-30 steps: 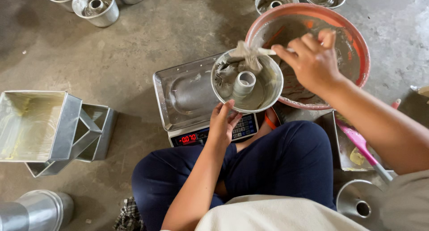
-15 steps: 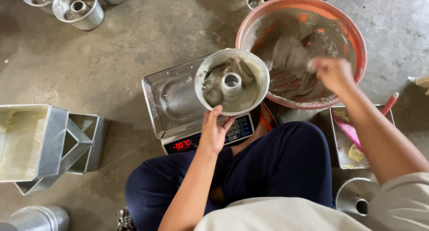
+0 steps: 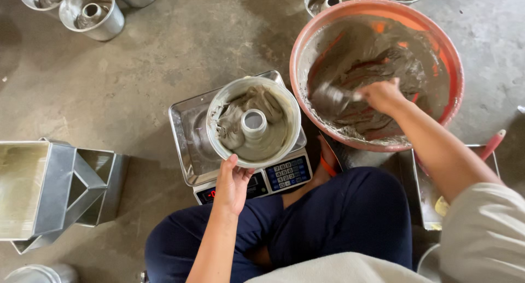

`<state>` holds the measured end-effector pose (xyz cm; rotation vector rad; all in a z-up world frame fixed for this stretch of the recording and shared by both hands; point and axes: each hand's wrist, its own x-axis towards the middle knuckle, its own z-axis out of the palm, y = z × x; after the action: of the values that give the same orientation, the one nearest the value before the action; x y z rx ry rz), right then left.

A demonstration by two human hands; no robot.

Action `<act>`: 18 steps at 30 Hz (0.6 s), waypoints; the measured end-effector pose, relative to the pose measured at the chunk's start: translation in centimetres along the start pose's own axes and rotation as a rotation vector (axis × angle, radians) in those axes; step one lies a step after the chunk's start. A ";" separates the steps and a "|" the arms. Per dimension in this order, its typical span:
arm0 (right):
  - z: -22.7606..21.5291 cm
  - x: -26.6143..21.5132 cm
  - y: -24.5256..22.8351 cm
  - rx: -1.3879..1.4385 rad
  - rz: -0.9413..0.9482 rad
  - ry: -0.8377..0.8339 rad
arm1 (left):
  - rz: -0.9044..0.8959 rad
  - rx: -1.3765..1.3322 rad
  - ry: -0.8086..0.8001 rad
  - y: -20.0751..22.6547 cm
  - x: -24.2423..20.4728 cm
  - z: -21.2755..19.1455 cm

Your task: The person scoops a gray paste from a large bowl and fills metal molds placed on a digital scale. They repeatedly weigh each mold, adjust the amount of paste, and set filled molds aside.

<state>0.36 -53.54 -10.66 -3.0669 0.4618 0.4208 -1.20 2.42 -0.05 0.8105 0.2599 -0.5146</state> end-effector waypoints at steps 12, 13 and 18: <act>-1.7 -1.1 -3.8 -0.182 -0.193 0.168 | -0.035 0.000 0.065 0.4 -0.4 -1.2; -1.7 -2.6 -3.6 -0.184 -0.231 0.078 | -0.035 0.000 0.067 0.3 -0.4 -1.2; -4.5 -6.2 0.9 -0.103 0.153 0.108 | -0.030 0.028 0.062 0.3 -0.3 -0.6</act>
<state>-4.39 -52.83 -4.64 -3.1776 0.7043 0.2907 -1.32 3.13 -0.11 0.8514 0.3229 -0.5225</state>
